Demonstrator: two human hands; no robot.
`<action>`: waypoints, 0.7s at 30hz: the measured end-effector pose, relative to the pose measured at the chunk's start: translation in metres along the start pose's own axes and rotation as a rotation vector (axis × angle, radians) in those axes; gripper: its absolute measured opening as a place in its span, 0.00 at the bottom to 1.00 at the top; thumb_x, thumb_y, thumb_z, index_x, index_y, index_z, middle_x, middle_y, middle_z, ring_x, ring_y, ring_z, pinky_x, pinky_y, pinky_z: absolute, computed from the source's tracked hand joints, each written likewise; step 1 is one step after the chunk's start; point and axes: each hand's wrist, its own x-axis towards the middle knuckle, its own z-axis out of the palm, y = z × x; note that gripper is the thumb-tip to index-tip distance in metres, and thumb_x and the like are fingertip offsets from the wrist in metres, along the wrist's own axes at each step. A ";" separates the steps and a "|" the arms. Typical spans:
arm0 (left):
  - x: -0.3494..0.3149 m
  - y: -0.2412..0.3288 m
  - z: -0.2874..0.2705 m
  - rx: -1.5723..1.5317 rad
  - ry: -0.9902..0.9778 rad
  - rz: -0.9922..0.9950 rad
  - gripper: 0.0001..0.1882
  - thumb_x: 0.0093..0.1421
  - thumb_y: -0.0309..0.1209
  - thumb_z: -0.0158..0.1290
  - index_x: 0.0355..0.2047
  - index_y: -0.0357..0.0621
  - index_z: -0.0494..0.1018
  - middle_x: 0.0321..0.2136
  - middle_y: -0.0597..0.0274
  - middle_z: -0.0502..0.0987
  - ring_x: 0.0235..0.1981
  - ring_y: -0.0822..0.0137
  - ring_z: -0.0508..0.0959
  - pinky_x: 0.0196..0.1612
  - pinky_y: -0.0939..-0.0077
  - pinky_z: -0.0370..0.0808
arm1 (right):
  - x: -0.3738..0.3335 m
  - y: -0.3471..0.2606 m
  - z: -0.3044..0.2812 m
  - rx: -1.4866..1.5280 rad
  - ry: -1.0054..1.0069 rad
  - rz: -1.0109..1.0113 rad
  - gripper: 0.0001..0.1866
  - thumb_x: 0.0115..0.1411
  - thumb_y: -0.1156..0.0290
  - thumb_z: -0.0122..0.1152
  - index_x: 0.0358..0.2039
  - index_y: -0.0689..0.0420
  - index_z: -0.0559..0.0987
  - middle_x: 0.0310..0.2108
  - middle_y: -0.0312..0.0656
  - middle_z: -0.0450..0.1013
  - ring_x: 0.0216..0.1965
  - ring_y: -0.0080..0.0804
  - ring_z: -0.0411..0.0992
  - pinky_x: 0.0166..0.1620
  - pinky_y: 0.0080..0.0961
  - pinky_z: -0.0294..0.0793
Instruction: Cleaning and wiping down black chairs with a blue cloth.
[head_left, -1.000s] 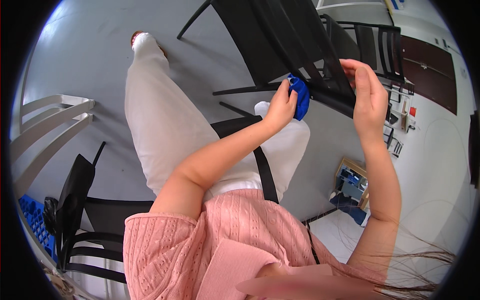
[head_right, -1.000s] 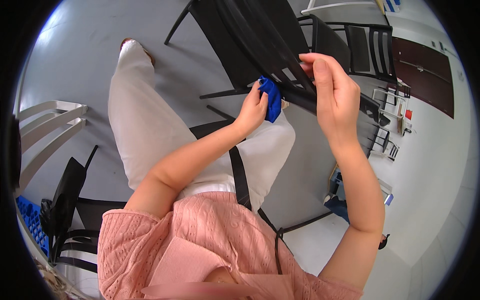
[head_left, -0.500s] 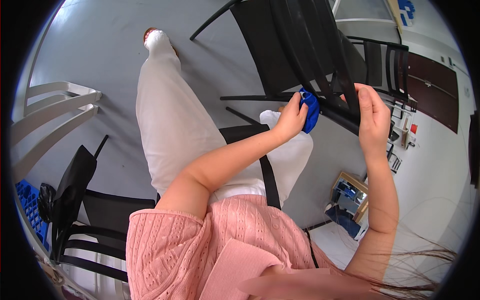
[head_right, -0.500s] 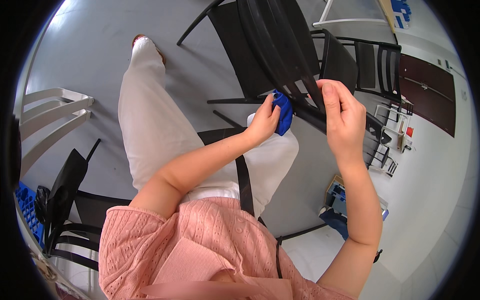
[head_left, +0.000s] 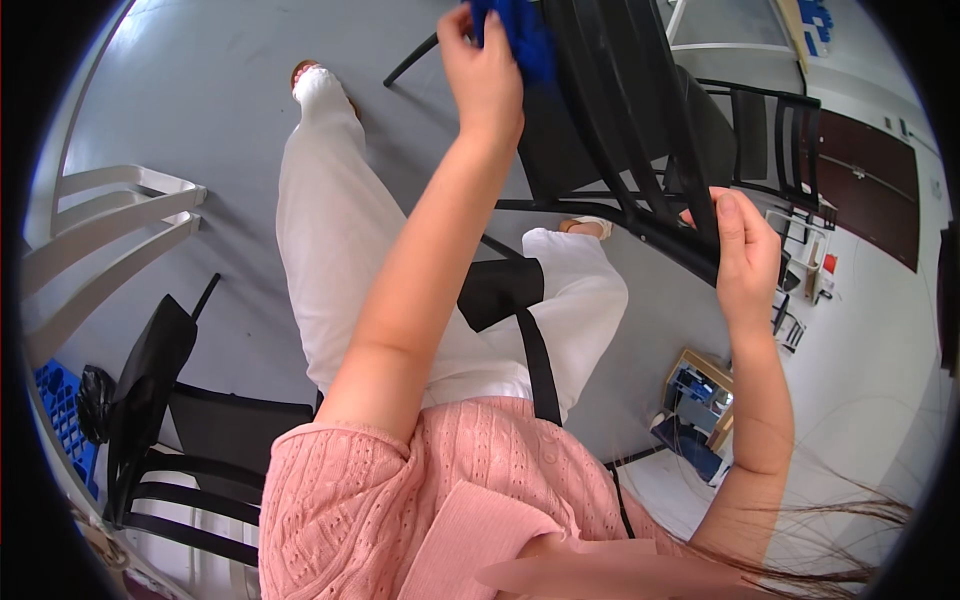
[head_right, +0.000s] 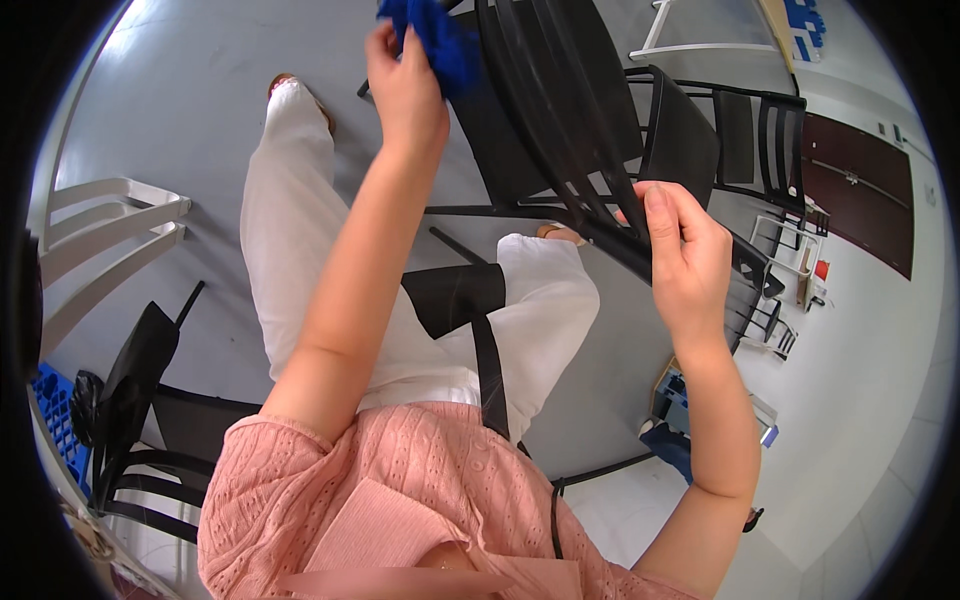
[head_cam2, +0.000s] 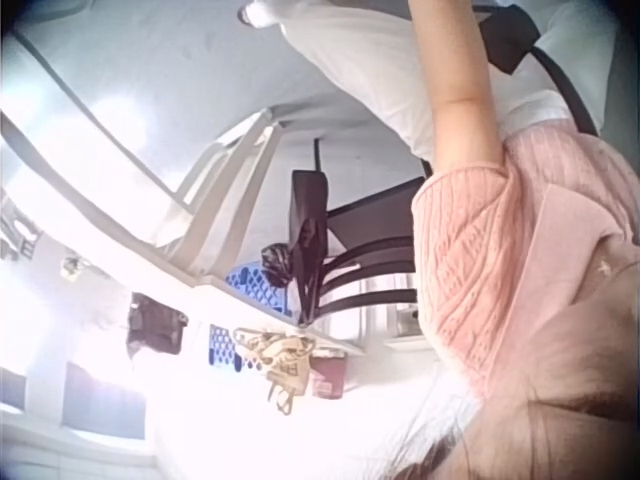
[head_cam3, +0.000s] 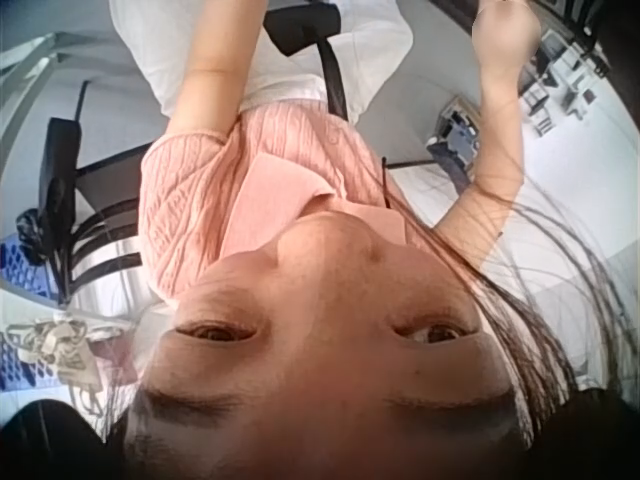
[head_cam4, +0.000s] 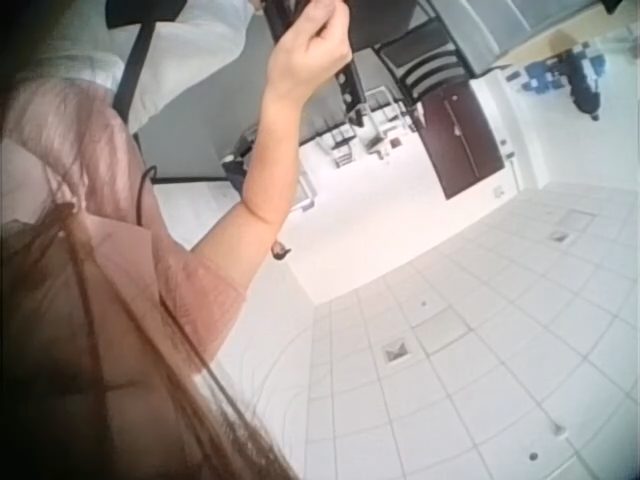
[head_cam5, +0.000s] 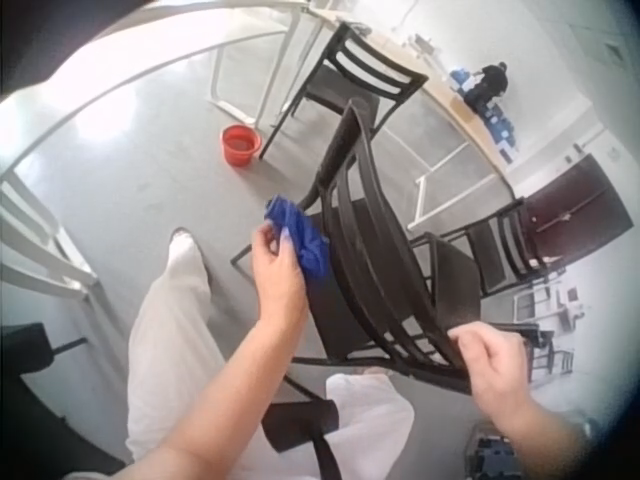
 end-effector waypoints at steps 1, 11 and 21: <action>0.014 -0.002 0.012 0.000 -0.003 -0.002 0.16 0.67 0.30 0.49 0.51 0.34 0.66 0.45 0.57 0.71 0.42 0.67 0.73 0.45 0.76 0.71 | -0.001 -0.001 0.002 0.027 0.023 -0.017 0.18 0.70 0.61 0.50 0.38 0.65 0.79 0.26 0.38 0.78 0.28 0.16 0.70 0.35 0.15 0.68; 0.001 -0.003 0.049 0.162 -0.132 0.045 0.18 0.67 0.36 0.52 0.38 0.28 0.78 0.36 0.63 0.71 0.32 0.76 0.71 0.35 0.79 0.69 | 0.001 -0.006 0.004 -0.007 0.067 0.014 0.18 0.68 0.60 0.52 0.34 0.65 0.80 0.23 0.37 0.75 0.26 0.18 0.67 0.33 0.17 0.67; -0.139 -0.015 0.019 0.492 -0.098 0.275 0.02 0.60 0.18 0.49 0.32 0.30 0.71 0.33 0.55 0.68 0.31 0.62 0.72 0.39 0.78 0.70 | 0.011 -0.008 0.012 -0.070 0.145 -0.044 0.20 0.67 0.58 0.54 0.33 0.65 0.80 0.18 0.38 0.70 0.20 0.17 0.62 0.26 0.19 0.63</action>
